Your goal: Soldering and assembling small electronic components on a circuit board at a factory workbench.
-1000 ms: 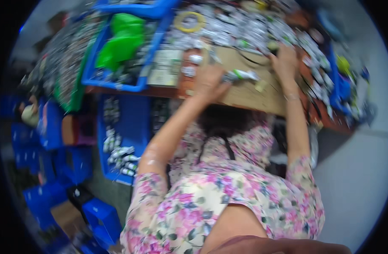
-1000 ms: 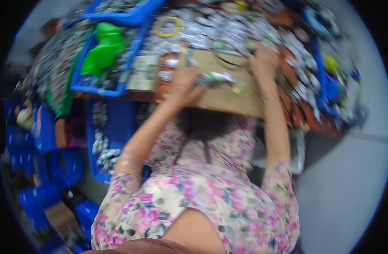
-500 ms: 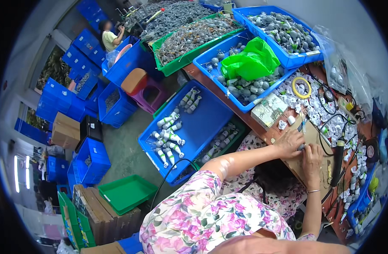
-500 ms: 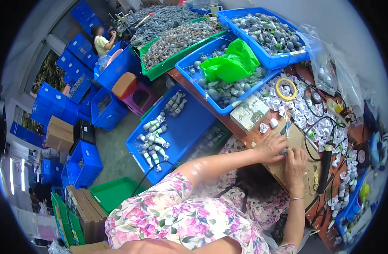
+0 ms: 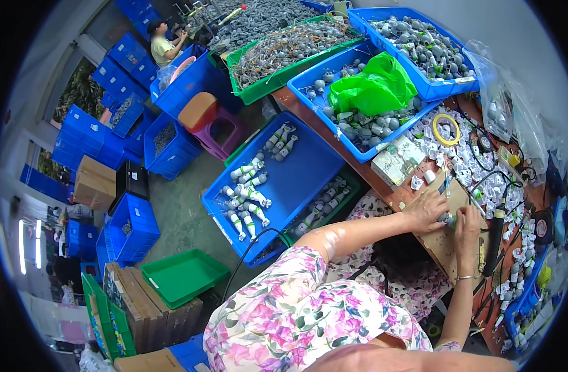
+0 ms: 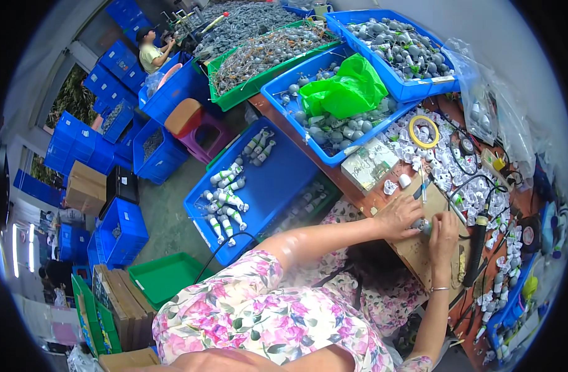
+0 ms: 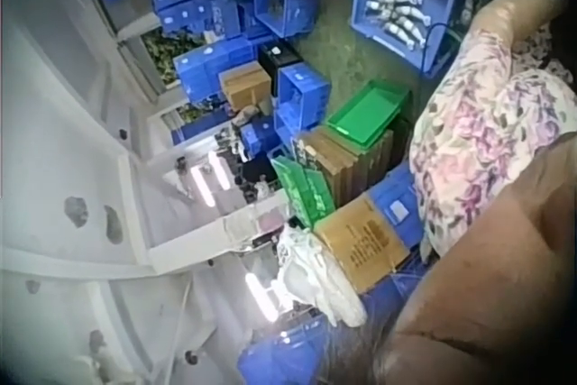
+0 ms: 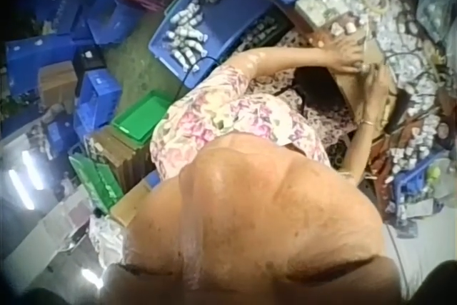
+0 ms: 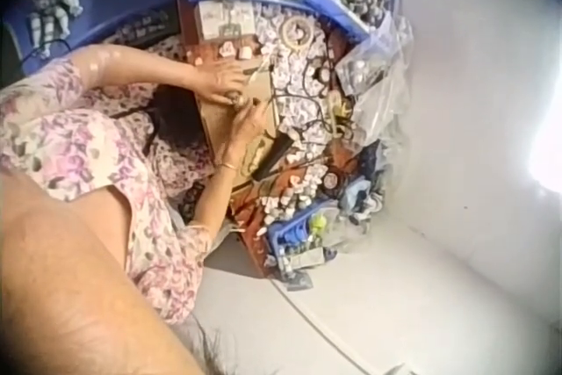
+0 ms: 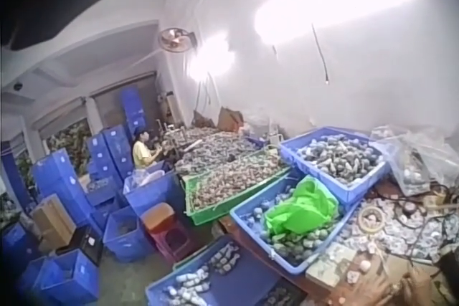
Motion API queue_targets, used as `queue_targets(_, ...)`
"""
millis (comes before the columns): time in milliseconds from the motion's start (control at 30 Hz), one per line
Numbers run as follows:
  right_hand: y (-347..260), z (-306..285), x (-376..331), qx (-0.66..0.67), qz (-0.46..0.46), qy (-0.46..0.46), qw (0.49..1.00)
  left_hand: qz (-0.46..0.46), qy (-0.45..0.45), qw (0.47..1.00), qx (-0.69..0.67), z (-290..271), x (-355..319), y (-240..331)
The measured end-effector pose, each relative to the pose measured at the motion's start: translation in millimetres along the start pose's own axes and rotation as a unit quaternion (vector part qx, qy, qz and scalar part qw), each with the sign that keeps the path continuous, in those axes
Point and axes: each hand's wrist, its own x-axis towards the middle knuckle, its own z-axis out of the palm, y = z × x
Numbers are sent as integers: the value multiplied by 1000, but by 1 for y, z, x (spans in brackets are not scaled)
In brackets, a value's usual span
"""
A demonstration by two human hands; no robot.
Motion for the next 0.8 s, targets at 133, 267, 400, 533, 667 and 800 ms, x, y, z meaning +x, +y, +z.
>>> queue_targets(133, 31, 7, 26, -28, 10, -15, 999, 11, 5, 1000, 2, 1, 3, -1)
queue_targets(267, 39, 15, 44, -54, 14, -56, 997, 28, 1, 1000, -11, -2, 5, -5)
queue_targets(400, 48, 24, 54, -97, -14, -112, 989, 100, 4, 990, -98, 5, -2, -21)
queue_targets(533, 79, 16, 40, -167, 34, -150, 974, 125, 15, 988, -91, 24, 4, -13)
queue_targets(667, 66, 19, 40, -93, 18, -159, 983, 93, 17, 993, -65, 38, -9, -19)
queue_targets(800, 72, 4, 29, -86, 55, -182, 978, 94, 9, 994, -62, 39, -12, -15)
